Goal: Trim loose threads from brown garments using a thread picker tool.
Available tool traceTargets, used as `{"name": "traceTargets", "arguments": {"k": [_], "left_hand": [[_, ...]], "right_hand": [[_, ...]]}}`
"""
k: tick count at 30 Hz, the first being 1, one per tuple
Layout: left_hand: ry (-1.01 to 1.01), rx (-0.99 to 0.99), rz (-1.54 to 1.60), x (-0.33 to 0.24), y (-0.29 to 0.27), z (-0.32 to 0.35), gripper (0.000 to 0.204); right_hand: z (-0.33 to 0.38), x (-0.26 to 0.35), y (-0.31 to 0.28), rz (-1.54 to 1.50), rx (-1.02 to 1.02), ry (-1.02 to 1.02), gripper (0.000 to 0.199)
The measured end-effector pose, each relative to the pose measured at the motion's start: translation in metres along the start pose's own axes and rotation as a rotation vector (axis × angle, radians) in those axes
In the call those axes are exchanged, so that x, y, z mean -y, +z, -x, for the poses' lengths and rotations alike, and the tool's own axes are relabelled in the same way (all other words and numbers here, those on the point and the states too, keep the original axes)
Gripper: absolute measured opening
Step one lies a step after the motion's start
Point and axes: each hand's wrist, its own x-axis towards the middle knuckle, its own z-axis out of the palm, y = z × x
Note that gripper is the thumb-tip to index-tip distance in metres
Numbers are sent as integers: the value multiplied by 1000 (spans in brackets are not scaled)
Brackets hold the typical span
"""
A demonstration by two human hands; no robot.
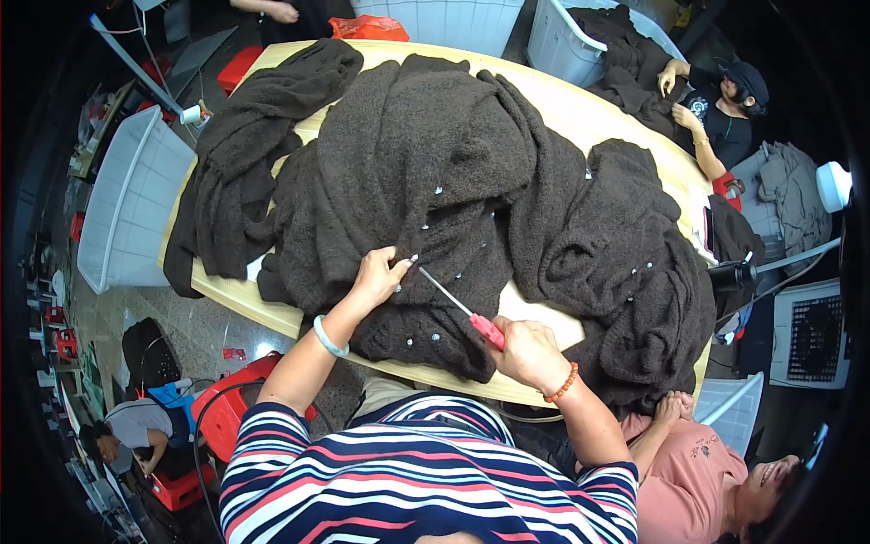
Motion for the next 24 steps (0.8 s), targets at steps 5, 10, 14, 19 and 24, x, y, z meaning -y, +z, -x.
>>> {"name": "traceTargets", "arguments": {"k": [5,10,14,19,24], "left_hand": [[496,-526,-499,-55,-2,-9,87],[571,-553,-437,-63,16,-76,79],[408,-286,276,-51,13,-100,14],[139,-90,961,-28,17,-98,16],[118,-58,1290,-9,34,-89,17]], "right_hand": [[-1,-10,8,-30,-99,-13,22],[-4,-10,3,-71,-136,13,22],[-10,-4,-24,-87,-180,123,23],[-13,-6,-19,39,73,35,24],[-11,-11,-15,-42,43,29,24]]}}
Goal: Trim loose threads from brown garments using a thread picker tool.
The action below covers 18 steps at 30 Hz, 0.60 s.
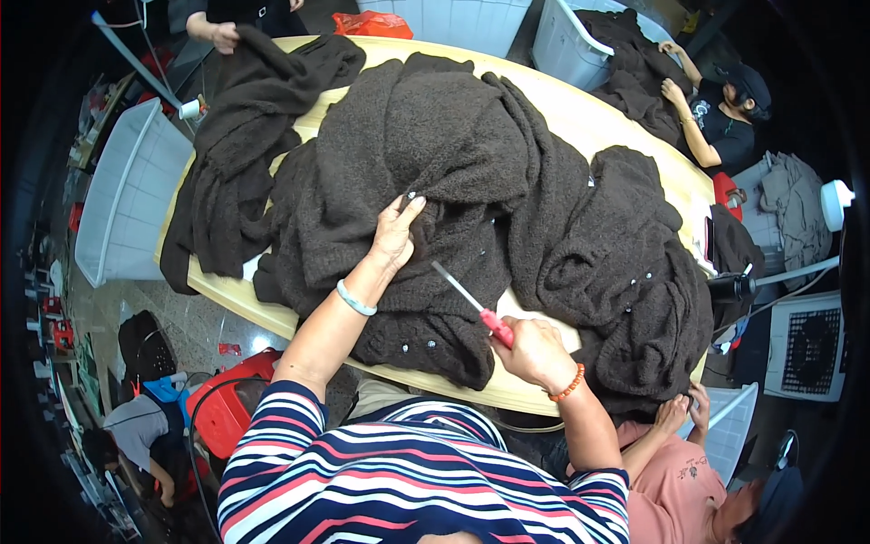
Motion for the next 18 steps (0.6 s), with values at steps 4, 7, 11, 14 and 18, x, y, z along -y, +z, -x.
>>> {"name": "traceTargets", "arguments": {"k": [4,7,11,14,18], "left_hand": [[-110,53,208,7,-6,19,12],[-88,78,60,21,-2,52,12],[-164,301,-296,21,29,132,22],[-449,304,-267,-12,1,161,27],[-271,-422,-203,-49,-69,179,32]], "right_hand": [[1,8,1,59,40,-13,24],[0,7,0,7,27,-19,24],[-5,1,-5,-62,-173,75,20],[-12,3,-5,-103,-229,-30,16],[-41,37,-3,-16,-232,-167,17]]}}
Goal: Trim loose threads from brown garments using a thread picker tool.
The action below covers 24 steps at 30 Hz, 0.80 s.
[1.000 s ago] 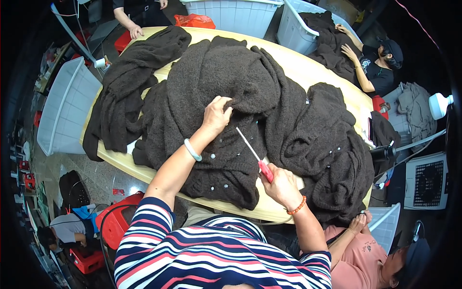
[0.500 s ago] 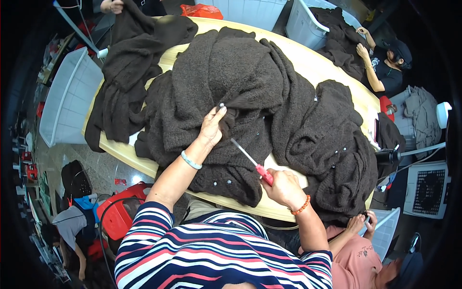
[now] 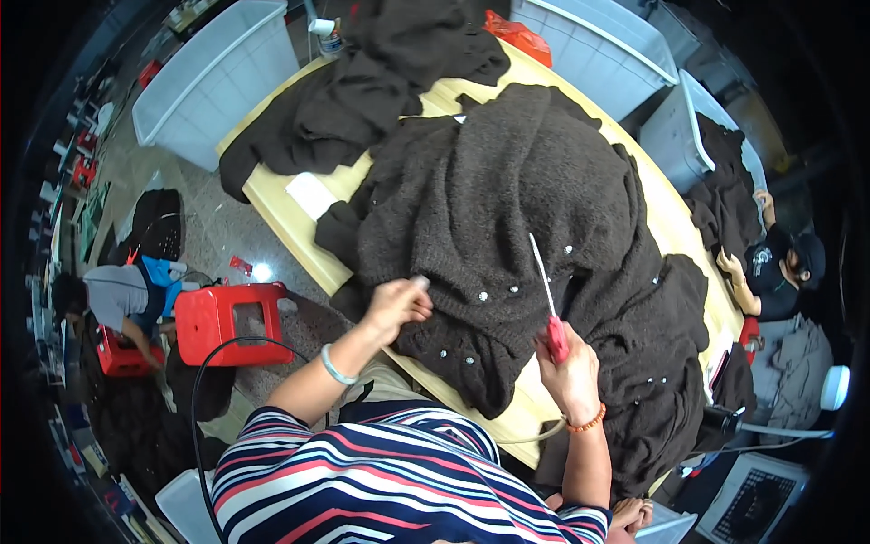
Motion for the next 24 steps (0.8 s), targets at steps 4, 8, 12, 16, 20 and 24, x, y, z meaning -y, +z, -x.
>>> {"name": "traceTargets", "arguments": {"k": [4,8,12,16,20,24], "left_hand": [[-87,-367,276,-4,-53,-10,45],[-48,-372,436,-9,-51,-17,46],[219,-347,633,-23,-50,-34,33],[670,-67,700,-132,-61,-41,41],[1022,49,478,-246,46,-4,18],[1341,339,-573,-207,144,7,24]], "right_hand": [[-44,59,26,98,20,-262,47],[-92,93,88,198,-14,-353,65],[-138,85,122,293,-7,-285,37],[-138,80,69,-136,20,-190,33],[-107,39,-13,-477,-105,-124,45],[-42,-18,-38,-566,-296,76,35]]}}
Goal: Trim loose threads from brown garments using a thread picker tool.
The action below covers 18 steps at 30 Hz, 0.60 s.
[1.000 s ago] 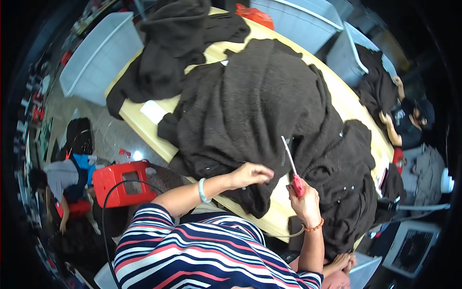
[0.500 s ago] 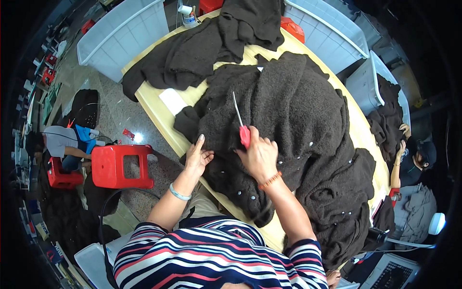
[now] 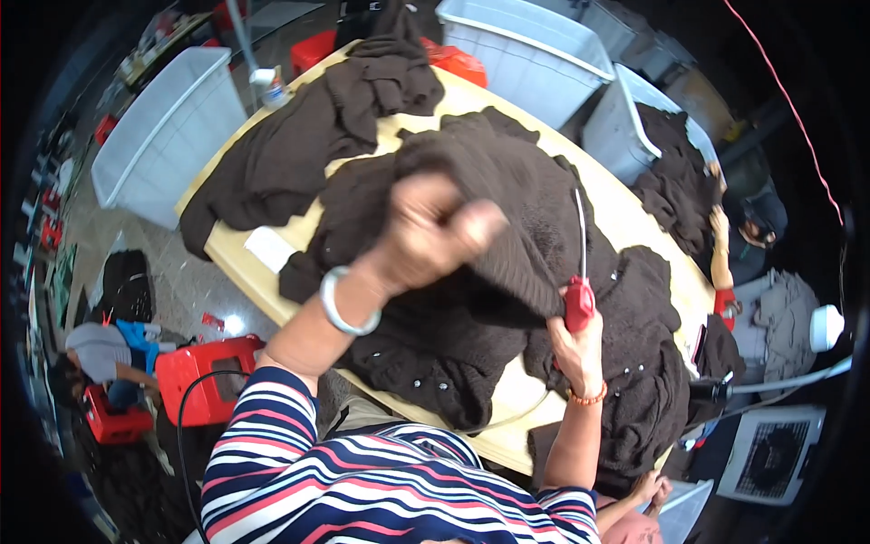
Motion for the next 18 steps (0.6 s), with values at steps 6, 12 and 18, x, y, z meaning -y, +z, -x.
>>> {"name": "traceTargets", "arguments": {"k": [6,12,18], "left_hand": [[-693,600,174,52,127,118,31],[-752,576,258,23,130,123,36],[-668,472,421,8,114,141,22]], "right_hand": [[79,-96,-17,149,-109,232,11],[81,-49,7,68,-40,36,47],[44,-30,28,159,38,-41,37]]}}
